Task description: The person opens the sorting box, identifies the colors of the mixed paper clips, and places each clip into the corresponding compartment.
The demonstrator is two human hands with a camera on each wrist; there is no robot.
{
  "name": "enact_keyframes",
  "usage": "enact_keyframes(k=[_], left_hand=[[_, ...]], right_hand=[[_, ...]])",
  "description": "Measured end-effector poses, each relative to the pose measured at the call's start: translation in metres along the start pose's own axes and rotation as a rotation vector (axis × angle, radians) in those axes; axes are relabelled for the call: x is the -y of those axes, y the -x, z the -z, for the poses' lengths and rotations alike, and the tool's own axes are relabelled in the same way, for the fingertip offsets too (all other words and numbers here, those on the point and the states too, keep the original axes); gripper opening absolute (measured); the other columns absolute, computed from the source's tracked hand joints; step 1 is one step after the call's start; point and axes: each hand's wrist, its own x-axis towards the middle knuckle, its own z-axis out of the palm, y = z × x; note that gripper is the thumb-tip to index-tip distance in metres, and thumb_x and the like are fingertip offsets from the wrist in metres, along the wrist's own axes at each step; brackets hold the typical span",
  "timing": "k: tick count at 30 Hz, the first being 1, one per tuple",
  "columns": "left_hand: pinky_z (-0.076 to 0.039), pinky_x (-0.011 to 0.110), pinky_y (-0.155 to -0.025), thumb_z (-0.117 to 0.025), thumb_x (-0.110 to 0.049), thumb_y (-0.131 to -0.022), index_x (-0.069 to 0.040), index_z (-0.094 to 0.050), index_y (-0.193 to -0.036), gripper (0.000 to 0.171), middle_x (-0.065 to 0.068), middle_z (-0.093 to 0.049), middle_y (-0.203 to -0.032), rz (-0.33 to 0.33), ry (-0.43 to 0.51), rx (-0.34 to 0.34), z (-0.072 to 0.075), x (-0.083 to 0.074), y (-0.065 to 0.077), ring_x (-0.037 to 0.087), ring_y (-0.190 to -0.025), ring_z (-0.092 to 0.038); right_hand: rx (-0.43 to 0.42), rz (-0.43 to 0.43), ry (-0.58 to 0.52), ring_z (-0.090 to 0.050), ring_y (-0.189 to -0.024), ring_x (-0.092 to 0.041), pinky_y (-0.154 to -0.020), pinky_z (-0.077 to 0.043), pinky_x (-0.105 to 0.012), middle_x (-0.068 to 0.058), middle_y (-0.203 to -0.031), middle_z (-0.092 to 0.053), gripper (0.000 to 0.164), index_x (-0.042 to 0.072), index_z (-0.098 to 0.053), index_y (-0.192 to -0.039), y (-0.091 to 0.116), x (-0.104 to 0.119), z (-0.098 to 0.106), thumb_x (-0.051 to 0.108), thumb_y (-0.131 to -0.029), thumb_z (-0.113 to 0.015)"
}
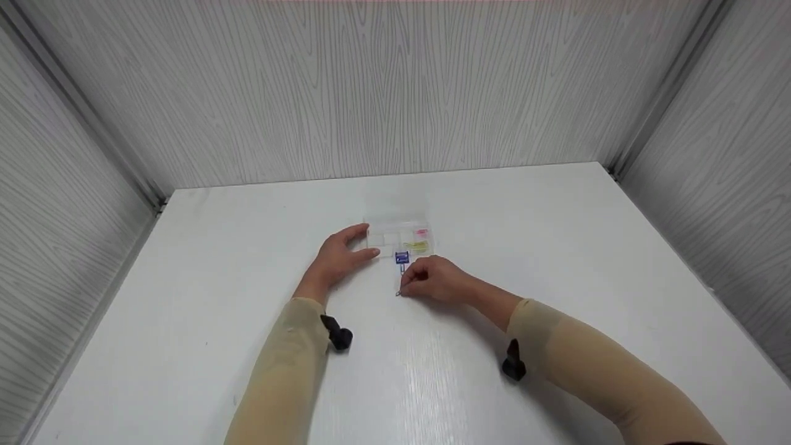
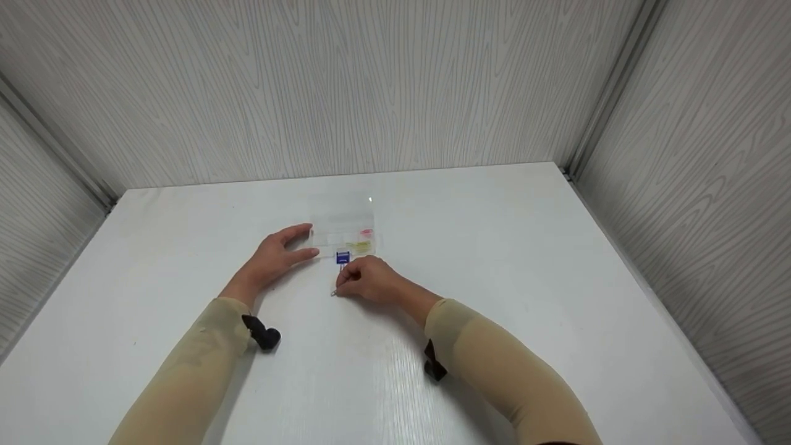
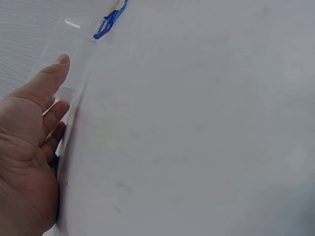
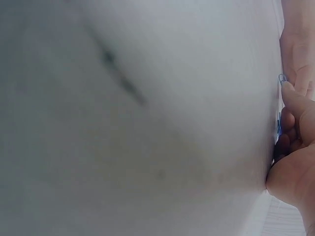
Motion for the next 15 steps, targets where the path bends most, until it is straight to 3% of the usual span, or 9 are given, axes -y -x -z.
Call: enact_keyframes(k=[7,15], left_hand=[[-0.023,0.04,-0.129,-0.081,-0.038,-0.095,-0.018,-0.051,-0.159,0.073,0.001,-0.054,-0.158,-0.001,-0.01,-0.016,-0.0003,-0.0009,0.0013,0.022,-0.157,-0.032],[-0.022,0.04,-0.129,-0.081,-0.04,-0.096,-0.019,-0.051,-0.16,0.074,0.0,-0.052,-0.16,0.0,-0.023,-0.014,-0.0008,0.0006,-0.0005,0.022,-0.157,-0.031]], right_hand=[[0.008,0.014,-0.011,-0.056,-0.091,-0.013,-0.083,-0.046,-0.03,0.007,-0.09,-0.072,0.005,0.019,-0.082,-0.097,-0.0007,-0.0009,0.0002,0.024,-0.097,-0.08],[0.005,-0.041,-0.057,-0.058,-0.09,-0.016,-0.077,-0.048,-0.03,0.004,-0.091,-0.071,0.004,0.022,-0.082,-0.098,-0.0005,0.0004,0.0019,0.026,-0.098,-0.08]])
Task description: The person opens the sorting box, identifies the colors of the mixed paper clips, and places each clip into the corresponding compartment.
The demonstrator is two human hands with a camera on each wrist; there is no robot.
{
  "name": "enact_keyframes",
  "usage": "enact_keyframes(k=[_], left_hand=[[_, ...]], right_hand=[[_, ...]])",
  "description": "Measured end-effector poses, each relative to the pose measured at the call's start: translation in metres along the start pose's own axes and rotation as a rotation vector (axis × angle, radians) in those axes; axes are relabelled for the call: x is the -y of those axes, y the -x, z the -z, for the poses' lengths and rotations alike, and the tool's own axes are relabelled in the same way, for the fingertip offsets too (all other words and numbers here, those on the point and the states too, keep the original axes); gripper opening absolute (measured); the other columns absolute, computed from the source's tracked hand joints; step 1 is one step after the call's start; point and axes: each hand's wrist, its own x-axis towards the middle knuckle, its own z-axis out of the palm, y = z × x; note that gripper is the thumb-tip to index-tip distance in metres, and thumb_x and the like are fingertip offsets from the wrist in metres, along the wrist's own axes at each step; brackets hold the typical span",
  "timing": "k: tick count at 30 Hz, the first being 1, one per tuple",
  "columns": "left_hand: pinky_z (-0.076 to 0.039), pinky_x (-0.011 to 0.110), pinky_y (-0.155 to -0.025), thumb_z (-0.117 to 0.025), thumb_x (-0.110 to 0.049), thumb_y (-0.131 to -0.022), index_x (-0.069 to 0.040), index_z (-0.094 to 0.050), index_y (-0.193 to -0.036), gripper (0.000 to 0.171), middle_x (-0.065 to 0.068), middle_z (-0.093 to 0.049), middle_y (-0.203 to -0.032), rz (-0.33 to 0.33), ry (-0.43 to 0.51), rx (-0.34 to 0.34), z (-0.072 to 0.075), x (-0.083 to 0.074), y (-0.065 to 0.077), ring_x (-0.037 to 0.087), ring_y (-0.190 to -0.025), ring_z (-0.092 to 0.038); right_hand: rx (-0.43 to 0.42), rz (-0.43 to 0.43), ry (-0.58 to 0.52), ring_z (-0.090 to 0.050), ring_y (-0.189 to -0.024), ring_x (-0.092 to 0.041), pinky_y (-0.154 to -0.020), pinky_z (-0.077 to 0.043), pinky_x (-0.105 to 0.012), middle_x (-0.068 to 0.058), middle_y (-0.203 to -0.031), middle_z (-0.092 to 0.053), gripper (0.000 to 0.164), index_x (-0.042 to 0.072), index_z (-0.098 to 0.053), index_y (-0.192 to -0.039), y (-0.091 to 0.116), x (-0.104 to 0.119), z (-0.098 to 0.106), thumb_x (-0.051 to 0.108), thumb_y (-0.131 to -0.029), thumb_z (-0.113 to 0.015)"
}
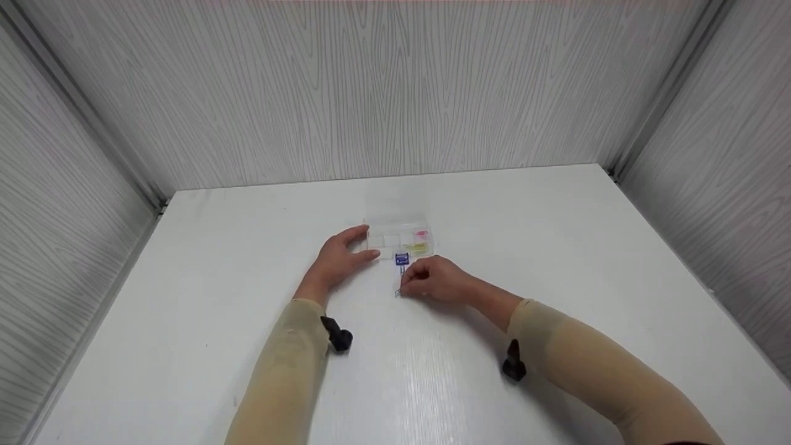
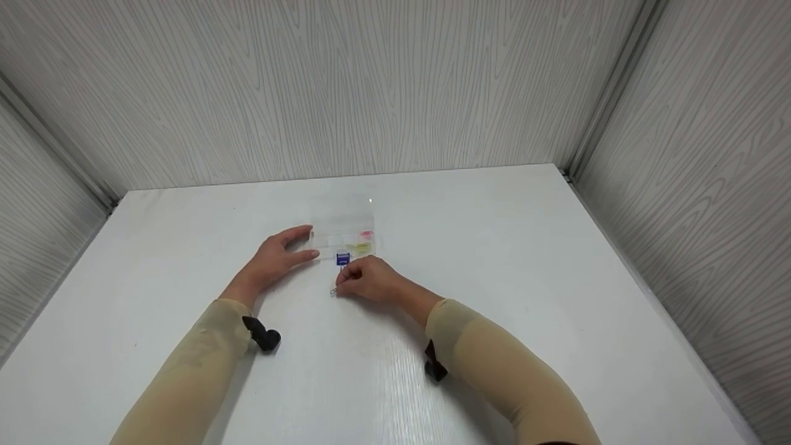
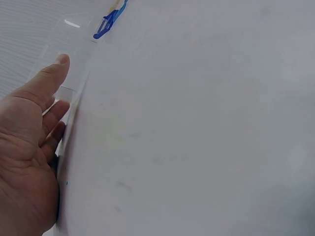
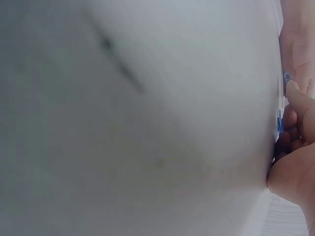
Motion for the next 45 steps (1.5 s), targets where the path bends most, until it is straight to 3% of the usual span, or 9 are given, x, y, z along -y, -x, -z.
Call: enact_keyframes(k=[9,17,22,31,45], left_hand=[[-0.022,0.041,-0.129,-0.081,-0.04,-0.096,-0.02,-0.051,-0.16,0.074,0.0,-0.051,-0.161,0.013,0.002,-0.004,0.002,0.001,0.0,0.022,-0.157,-0.032],[-0.021,0.04,-0.129,-0.081,-0.041,-0.095,-0.021,-0.051,-0.159,0.074,-0.003,-0.051,-0.161,0.028,0.019,0.001,-0.001,0.0,0.002,0.021,-0.157,-0.031],[-0.021,0.042,-0.129,-0.08,-0.042,-0.095,-0.024,-0.05,-0.16,0.074,-0.004,-0.05,-0.161,0.044,0.003,-0.001,0.0,-0.001,0.003,0.021,-0.158,-0.029],[-0.02,0.045,-0.13,-0.081,-0.043,-0.095,-0.026,-0.05,-0.16,0.074,-0.005,-0.049,-0.163,0.078,0.006,-0.014,0.004,-0.004,0.006,0.02,-0.159,-0.028],[-0.019,0.046,-0.13,-0.081,-0.046,-0.094,-0.029,-0.05,-0.16,0.075,-0.007,-0.049,-0.162,0.075,0.028,-0.006,0.005,-0.004,0.007,0.019,-0.159,-0.027]], right_hand=[[-0.05,-0.052,-0.087,-0.056,-0.09,-0.017,-0.074,-0.045,-0.028,0.002,-0.095,-0.071,0.005,0.021,-0.082,-0.101,-0.003,0.001,0.003,0.024,-0.098,-0.08],[-0.081,-0.051,-0.144,-0.058,-0.096,-0.016,-0.081,-0.048,-0.028,0.001,-0.1,-0.074,0.007,0.016,-0.081,-0.103,0.0,0.004,0.016,0.021,-0.099,-0.078],[-0.146,-0.028,-0.208,-0.058,-0.098,-0.017,-0.088,-0.051,-0.031,-0.001,-0.104,-0.073,0.011,0.008,-0.079,-0.107,-0.002,0.012,0.029,0.016,-0.1,-0.077],[-0.348,-0.084,-0.192,-0.058,-0.099,-0.019,-0.087,-0.051,-0.032,-0.003,-0.107,-0.072,0.009,0.012,-0.079,-0.105,-0.029,0.02,0.043,0.019,-0.099,-0.078],[-0.446,-0.161,-0.196,-0.061,-0.101,-0.02,-0.092,-0.054,-0.031,-0.002,-0.111,-0.073,0.011,0.013,-0.079,-0.108,-0.056,0.024,0.045,0.021,-0.101,-0.075]])
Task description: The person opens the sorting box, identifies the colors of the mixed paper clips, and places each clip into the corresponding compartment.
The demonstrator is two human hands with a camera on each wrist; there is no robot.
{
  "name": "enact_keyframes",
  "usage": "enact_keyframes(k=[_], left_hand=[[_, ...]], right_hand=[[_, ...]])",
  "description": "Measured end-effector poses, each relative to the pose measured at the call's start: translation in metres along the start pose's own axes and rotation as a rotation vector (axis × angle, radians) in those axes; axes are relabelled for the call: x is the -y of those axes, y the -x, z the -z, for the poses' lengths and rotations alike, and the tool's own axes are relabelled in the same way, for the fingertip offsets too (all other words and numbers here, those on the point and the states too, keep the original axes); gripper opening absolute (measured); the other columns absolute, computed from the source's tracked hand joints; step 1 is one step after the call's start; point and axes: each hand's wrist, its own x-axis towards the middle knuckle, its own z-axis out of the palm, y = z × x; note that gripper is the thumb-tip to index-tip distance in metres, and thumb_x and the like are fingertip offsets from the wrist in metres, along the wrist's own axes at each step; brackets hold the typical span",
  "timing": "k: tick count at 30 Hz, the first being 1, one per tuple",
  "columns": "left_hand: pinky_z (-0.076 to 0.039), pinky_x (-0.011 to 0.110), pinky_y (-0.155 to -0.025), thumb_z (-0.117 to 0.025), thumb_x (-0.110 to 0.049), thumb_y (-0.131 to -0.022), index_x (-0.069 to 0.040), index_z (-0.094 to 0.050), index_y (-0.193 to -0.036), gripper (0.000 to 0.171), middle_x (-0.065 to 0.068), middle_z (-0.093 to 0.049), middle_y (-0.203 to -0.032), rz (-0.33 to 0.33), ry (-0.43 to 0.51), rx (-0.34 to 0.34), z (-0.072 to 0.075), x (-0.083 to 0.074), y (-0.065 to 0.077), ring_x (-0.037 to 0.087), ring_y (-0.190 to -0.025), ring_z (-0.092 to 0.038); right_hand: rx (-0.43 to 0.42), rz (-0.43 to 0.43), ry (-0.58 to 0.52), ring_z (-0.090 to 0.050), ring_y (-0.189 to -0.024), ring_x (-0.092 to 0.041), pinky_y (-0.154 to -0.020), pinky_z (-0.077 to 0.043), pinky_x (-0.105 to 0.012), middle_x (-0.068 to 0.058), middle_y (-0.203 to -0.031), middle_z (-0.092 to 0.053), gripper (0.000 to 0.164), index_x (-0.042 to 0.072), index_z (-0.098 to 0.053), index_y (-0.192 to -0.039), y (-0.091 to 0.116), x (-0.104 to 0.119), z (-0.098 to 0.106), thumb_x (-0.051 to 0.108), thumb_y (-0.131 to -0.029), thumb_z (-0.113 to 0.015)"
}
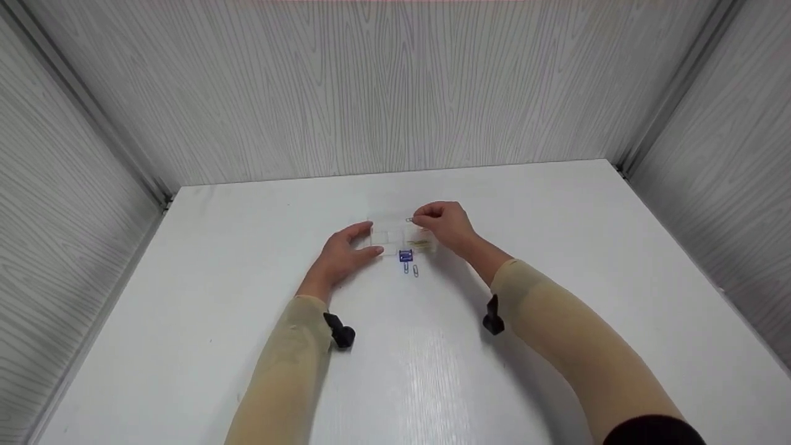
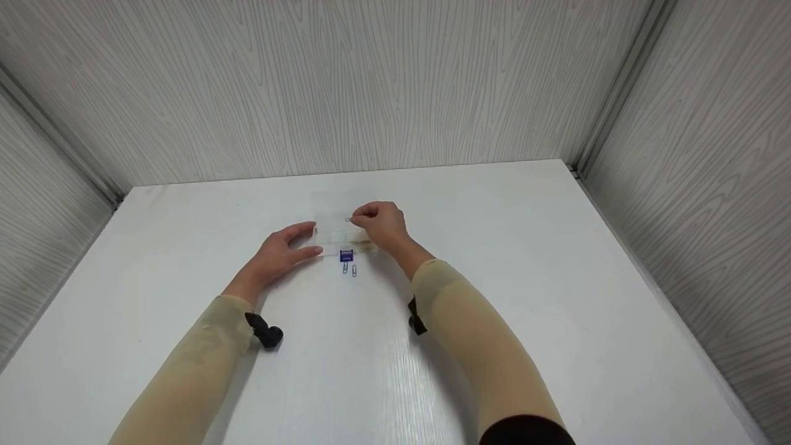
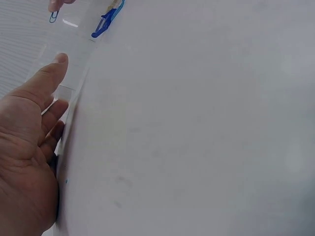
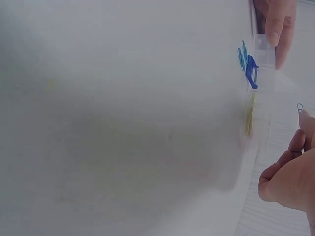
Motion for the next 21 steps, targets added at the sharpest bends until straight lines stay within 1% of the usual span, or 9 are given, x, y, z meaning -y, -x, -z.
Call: enact_keyframes(k=[1,8,10,16,21], left_hand=[[-0.019,0.045,-0.13,-0.081,-0.045,-0.094,-0.029,-0.05,-0.16,0.075,-0.008,-0.049,-0.162,0.004,0.002,-0.001,0.0003,-0.0004,-0.0001,0.019,-0.159,-0.027],[-0.021,0.041,-0.13,-0.081,-0.038,-0.096,-0.02,-0.051,-0.159,0.072,-0.002,-0.051,-0.161,-0.052,0.025,0.007,-0.0006,0.0004,-0.0013,0.021,-0.158,-0.03],[-0.021,0.041,-0.129,-0.081,-0.038,-0.096,-0.02,-0.051,-0.159,0.072,-0.002,-0.051,-0.161,-0.055,0.025,0.008,-0.0016,0.0007,-0.0012,0.021,-0.158,-0.031],[-0.02,0.04,-0.129,-0.08,-0.039,-0.096,-0.021,-0.051,-0.159,0.072,-0.003,-0.051,-0.161,-0.052,0.016,0.009,-0.0024,0.0006,-0.0005,0.02,-0.158,-0.03],[-0.021,0.042,-0.129,-0.08,-0.041,-0.095,-0.024,-0.051,-0.159,0.073,-0.005,-0.051,-0.16,-0.028,0.01,0.003,-0.0025,0.0005,-0.0004,0.019,-0.157,-0.03]], right_hand=[[-0.003,0.0,0.002,-0.062,-0.101,-0.02,-0.091,-0.054,-0.031,-0.002,-0.111,-0.073,0.011,0.013,-0.079,-0.108,-0.0011,0.0001,-0.0004,0.022,-0.101,-0.075],[-0.023,-0.021,-0.007,-0.064,-0.101,-0.02,-0.09,-0.056,-0.031,-0.004,-0.11,-0.073,0.014,0.011,-0.078,-0.11,-0.004,-0.0024,-0.0034,0.022,-0.101,-0.075],[-0.026,-0.031,0.001,-0.064,-0.101,-0.02,-0.09,-0.056,-0.03,-0.004,-0.111,-0.073,0.015,0.011,-0.078,-0.111,-0.0036,-0.0036,-0.0037,0.023,-0.102,-0.075],[-0.018,-0.054,-0.004,-0.065,-0.103,-0.02,-0.093,-0.057,-0.031,-0.004,-0.115,-0.072,0.019,0.011,-0.077,-0.117,-0.002,-0.0051,-0.0037,0.024,-0.104,-0.071],[-0.011,-0.018,-0.005,-0.063,-0.103,-0.02,-0.093,-0.056,-0.031,-0.003,-0.116,-0.072,0.019,0.012,-0.077,-0.118,0.0029,-0.0051,-0.001,0.024,-0.104,-0.071]])
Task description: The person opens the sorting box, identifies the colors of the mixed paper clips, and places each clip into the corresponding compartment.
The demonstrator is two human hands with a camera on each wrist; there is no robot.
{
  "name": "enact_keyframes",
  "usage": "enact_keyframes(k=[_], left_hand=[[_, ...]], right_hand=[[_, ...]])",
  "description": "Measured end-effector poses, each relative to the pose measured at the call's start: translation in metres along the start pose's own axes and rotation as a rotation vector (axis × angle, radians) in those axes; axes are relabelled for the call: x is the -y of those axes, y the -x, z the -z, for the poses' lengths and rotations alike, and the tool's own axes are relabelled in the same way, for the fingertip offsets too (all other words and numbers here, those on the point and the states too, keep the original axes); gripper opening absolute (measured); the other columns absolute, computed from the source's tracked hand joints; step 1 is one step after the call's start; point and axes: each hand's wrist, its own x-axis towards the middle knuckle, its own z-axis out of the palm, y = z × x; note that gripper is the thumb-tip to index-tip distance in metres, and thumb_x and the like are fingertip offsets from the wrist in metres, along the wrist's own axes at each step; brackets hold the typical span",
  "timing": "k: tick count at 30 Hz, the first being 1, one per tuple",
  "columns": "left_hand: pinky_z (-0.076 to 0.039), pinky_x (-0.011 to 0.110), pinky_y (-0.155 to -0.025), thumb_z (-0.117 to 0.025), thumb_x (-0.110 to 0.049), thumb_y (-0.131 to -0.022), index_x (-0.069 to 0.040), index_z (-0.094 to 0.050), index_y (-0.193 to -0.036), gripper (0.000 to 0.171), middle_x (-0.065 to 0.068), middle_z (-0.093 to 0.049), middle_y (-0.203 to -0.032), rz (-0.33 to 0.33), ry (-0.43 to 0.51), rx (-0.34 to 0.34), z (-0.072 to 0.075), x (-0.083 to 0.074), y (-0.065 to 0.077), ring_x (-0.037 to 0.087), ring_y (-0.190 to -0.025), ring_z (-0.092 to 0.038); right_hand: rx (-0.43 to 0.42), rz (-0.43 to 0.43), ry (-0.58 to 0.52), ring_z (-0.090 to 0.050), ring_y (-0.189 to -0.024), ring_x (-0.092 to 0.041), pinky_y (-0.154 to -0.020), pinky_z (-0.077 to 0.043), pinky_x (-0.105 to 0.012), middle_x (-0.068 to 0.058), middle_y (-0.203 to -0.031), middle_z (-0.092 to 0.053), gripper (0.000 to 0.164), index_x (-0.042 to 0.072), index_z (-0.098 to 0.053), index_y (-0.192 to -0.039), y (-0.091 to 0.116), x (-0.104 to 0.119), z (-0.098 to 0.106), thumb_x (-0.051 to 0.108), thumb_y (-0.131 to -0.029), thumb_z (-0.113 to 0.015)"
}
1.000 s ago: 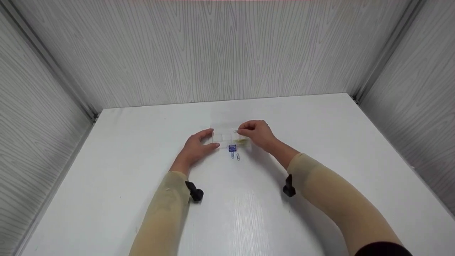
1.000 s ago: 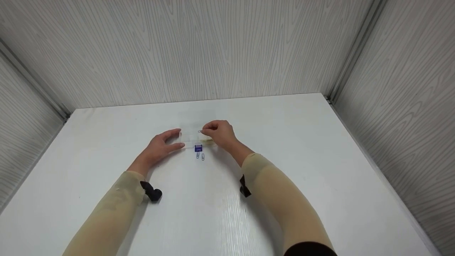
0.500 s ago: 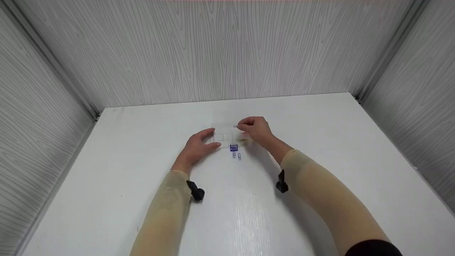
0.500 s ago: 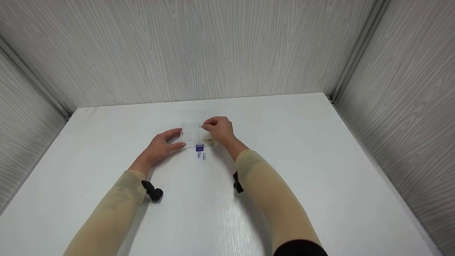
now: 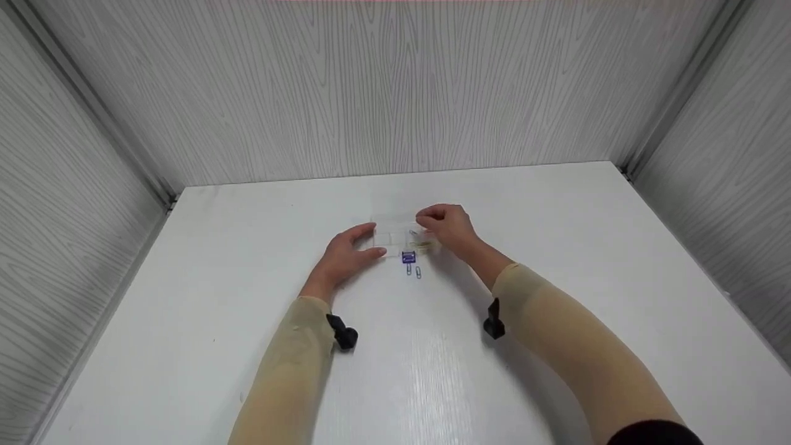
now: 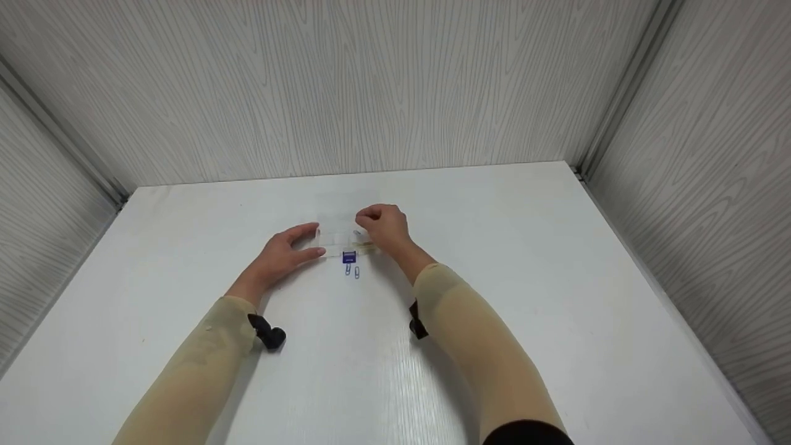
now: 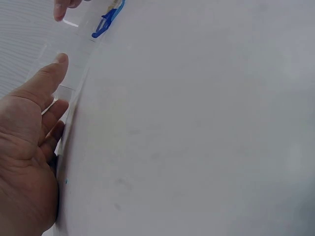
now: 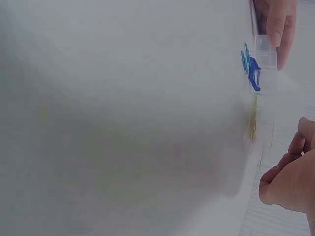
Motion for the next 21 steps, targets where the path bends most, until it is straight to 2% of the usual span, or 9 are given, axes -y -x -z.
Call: enact_keyframes(k=[4,11,16,21], left_hand=[[-0.021,0.044,-0.13,-0.081,-0.042,-0.094,-0.025,-0.051,-0.159,0.074,-0.006,-0.051,-0.16,0.011,0.0,0.0,-0.001,-0.001,0.0,0.019,-0.158,-0.03],[-0.02,0.044,-0.13,-0.081,-0.041,-0.095,-0.024,-0.05,-0.16,0.074,-0.005,-0.05,-0.162,0.006,-0.006,0.006,0.001,0.0,0.0,0.02,-0.158,-0.029],[-0.019,0.044,-0.13,-0.082,-0.042,-0.094,-0.024,-0.05,-0.16,0.076,-0.004,-0.048,-0.163,0.017,-0.012,0.0,0.005,0.001,0.0,0.021,-0.159,-0.027],[-0.018,0.044,-0.13,-0.081,-0.041,-0.095,-0.024,-0.049,-0.161,0.075,-0.005,-0.047,-0.164,0.026,-0.012,-0.003,0.007,0.003,0.001,0.021,-0.159,-0.026]], right_hand=[[0.025,0.06,0.021,-0.061,-0.102,-0.02,-0.092,-0.055,-0.031,-0.002,-0.114,-0.072,0.021,0.01,-0.077,-0.119,0.009,-0.001,0.004,0.023,-0.104,-0.072],[0.135,0.146,0.065,-0.058,-0.1,-0.021,-0.085,-0.051,-0.03,-0.001,-0.11,-0.072,0.026,0.009,-0.079,-0.12,0.034,-0.009,0.01,0.026,-0.102,-0.075],[0.221,0.156,0.083,-0.055,-0.096,-0.02,-0.078,-0.047,-0.028,-0.002,-0.105,-0.071,0.022,0.011,-0.08,-0.116,0.047,-0.017,0.012,0.026,-0.1,-0.077],[0.302,0.147,0.134,-0.055,-0.095,-0.018,-0.079,-0.045,-0.029,0.001,-0.103,-0.071,0.022,0.012,-0.081,-0.116,0.051,-0.025,0.008,0.027,-0.099,-0.077]])
